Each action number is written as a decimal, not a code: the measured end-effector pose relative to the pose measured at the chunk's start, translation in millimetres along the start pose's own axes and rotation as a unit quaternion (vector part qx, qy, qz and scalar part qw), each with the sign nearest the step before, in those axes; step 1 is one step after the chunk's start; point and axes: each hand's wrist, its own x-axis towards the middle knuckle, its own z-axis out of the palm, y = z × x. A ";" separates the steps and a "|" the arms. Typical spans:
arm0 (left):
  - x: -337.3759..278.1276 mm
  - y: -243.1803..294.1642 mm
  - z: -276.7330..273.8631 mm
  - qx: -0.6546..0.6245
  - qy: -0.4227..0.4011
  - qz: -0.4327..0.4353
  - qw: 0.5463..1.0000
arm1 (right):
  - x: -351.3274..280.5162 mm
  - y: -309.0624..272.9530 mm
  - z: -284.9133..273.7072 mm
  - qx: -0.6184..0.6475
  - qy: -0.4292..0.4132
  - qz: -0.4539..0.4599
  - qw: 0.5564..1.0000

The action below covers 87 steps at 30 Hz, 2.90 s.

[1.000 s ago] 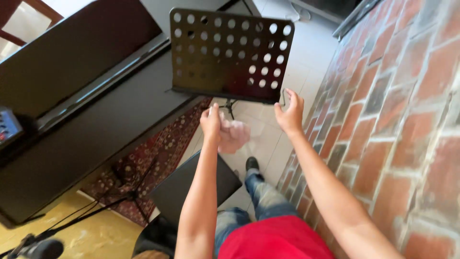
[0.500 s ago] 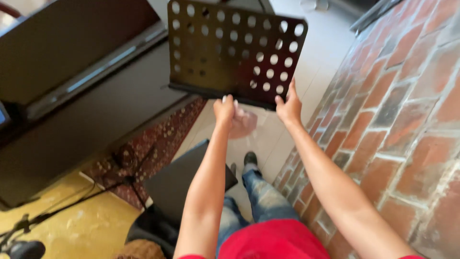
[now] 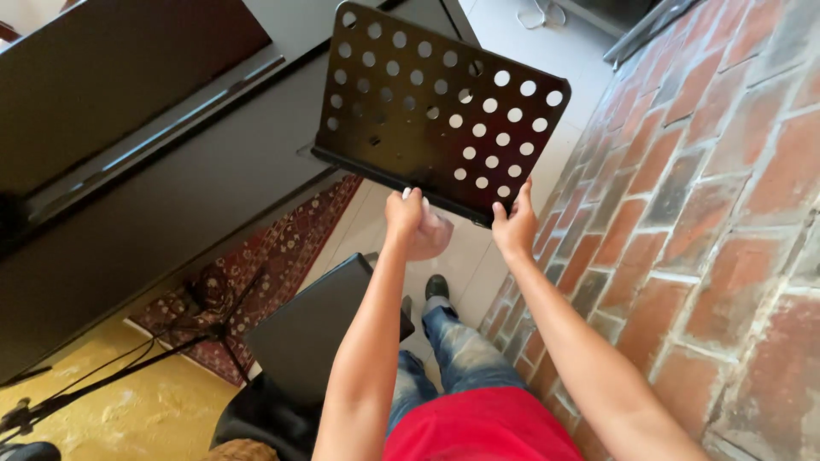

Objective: The recorder is cleaning musical equipment like a microphone, a music stand, and a piano using a cloth.

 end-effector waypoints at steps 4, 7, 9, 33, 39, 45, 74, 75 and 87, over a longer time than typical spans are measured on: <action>-20.7 21.0 -11.7 -0.024 -0.026 -0.024 0.999 | -0.1 -9.2 -2.7 0.025 -0.006 0.013 1.000; -20.1 16.6 -9.4 0.001 -0.001 -0.008 1.000 | 8.1 -19.1 -5.8 0.019 -0.020 0.040 0.999; -23.3 19.3 -12.7 -0.047 -0.011 -0.052 0.997 | 10.9 -19.3 -4.3 0.009 -0.027 0.035 0.999; -124.2 61.8 -198.5 -0.080 0.086 0.135 0.984 | -39.1 -129.2 11.1 0.081 -0.003 -0.088 0.993; -143.1 35.0 -273.6 -0.113 0.146 0.116 0.976 | -81.6 -183.8 35.7 0.124 -0.123 -0.133 0.975; -172.3 19.8 -342.6 -0.149 0.188 0.148 0.959 | -152.7 -243.3 67.2 0.153 -0.273 -0.162 0.936; -306.3 -100.0 -504.1 -0.127 0.438 0.059 0.888 | -251.2 -352.4 132.9 0.308 -0.570 -0.236 0.724; -313.8 -92.6 -508.6 -0.113 0.451 0.063 0.883 | -256.0 -357.7 130.2 0.319 -0.579 -0.227 0.715; -261.8 -123.5 -632.1 0.025 0.463 0.136 0.876 | -357.9 -437.4 130.1 0.248 -0.583 -0.314 0.707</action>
